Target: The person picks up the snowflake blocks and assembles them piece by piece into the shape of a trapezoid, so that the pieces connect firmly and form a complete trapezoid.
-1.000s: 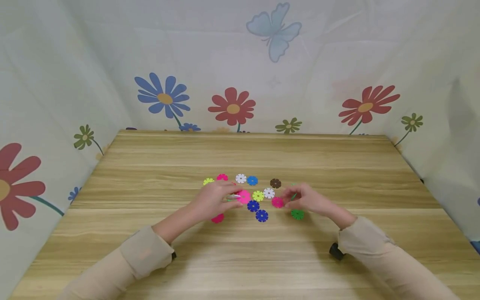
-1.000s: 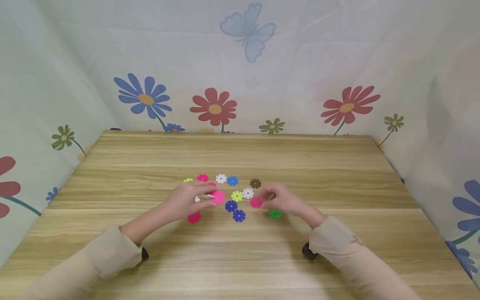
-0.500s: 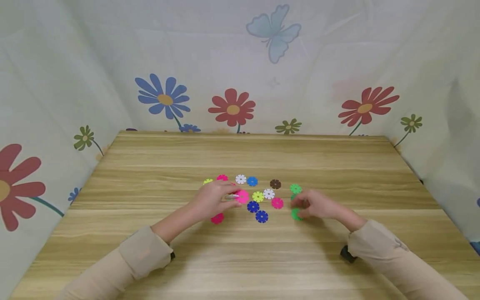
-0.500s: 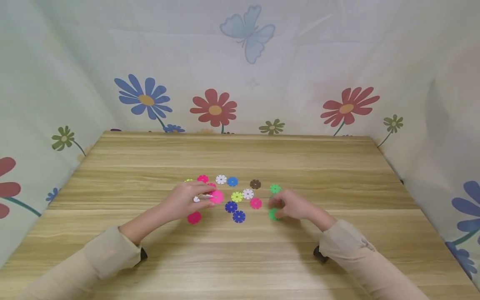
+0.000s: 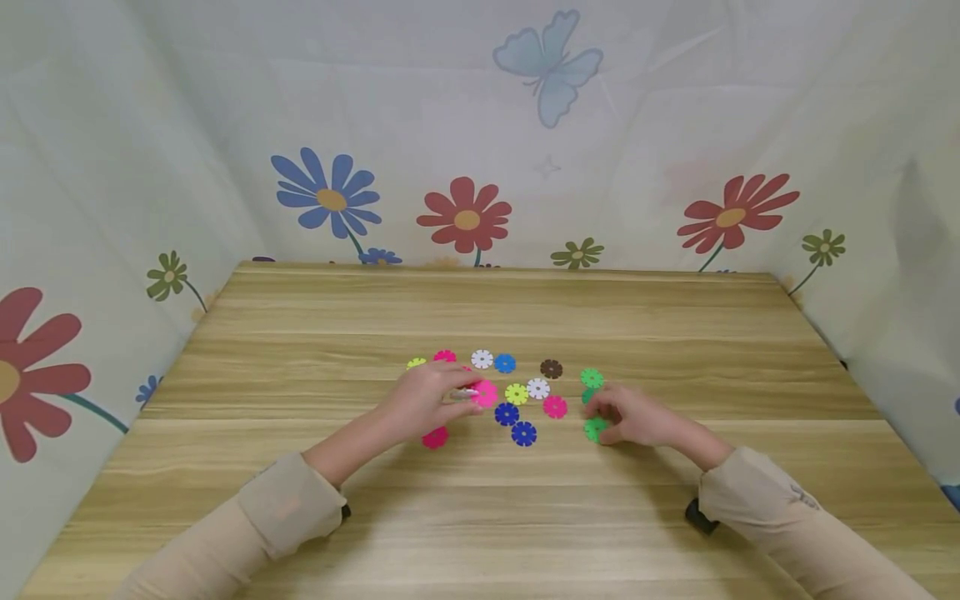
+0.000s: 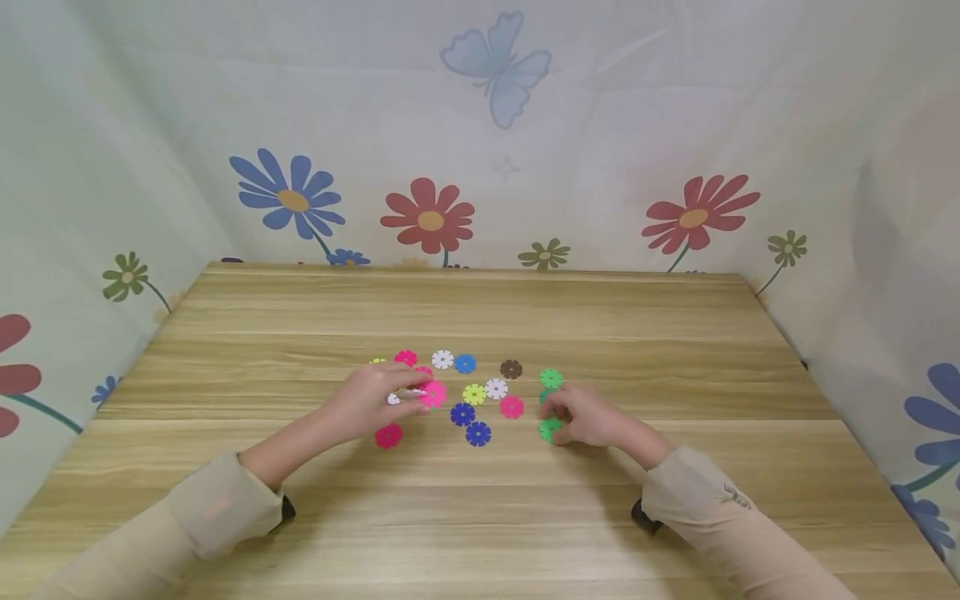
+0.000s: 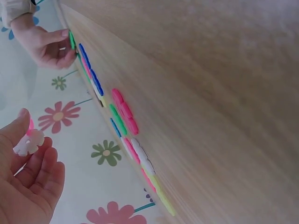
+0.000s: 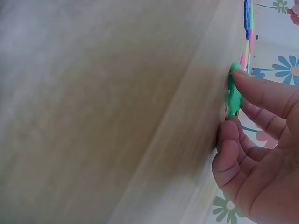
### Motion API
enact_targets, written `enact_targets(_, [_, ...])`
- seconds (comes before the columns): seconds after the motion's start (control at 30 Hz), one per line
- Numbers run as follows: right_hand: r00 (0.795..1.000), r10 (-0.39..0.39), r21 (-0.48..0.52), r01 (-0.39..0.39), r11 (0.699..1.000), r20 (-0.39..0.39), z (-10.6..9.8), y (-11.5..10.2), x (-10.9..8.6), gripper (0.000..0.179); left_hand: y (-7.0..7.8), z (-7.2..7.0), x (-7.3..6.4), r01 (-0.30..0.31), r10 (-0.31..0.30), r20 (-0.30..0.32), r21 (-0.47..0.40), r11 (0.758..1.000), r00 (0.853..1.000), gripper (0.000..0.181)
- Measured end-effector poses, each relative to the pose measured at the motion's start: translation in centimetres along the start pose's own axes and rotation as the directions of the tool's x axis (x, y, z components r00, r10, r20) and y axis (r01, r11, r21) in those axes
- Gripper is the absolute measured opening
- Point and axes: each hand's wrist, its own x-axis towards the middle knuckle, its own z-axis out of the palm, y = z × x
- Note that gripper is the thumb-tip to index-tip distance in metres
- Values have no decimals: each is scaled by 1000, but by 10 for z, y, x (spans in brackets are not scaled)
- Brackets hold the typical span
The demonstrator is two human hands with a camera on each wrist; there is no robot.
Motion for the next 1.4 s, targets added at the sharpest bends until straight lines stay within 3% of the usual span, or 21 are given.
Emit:
enact_targets(0.23, [1000, 15, 35, -16, 999, 2, 0, -1, 2, 24, 0, -1, 1, -12, 12, 5, 12, 1000, 1000, 39])
enact_targets(0.47, [997, 57, 243, -69, 968, 57, 1, -2, 3, 18, -1, 0, 1, -6, 5, 9, 10, 1000, 1000, 39])
enact_targets(0.6, [995, 83, 300, -97, 949, 59, -1, -4, 5, 16, 0, -1, 1, 7, -7, 14, 0, 1000, 1000, 38])
enact_targets(0.9, [997, 32, 398, -4, 918, -64, -9, -17, 16, 17, 2, 1, 3, -5, 5, 16, -15, 1000, 1000, 38])
enact_targets(1.4, [971, -12, 474, 127, 871, -237, -6, -61, 31, 20, 6, 4, 6, 11, -10, 17, -65, 998, 1000, 38])
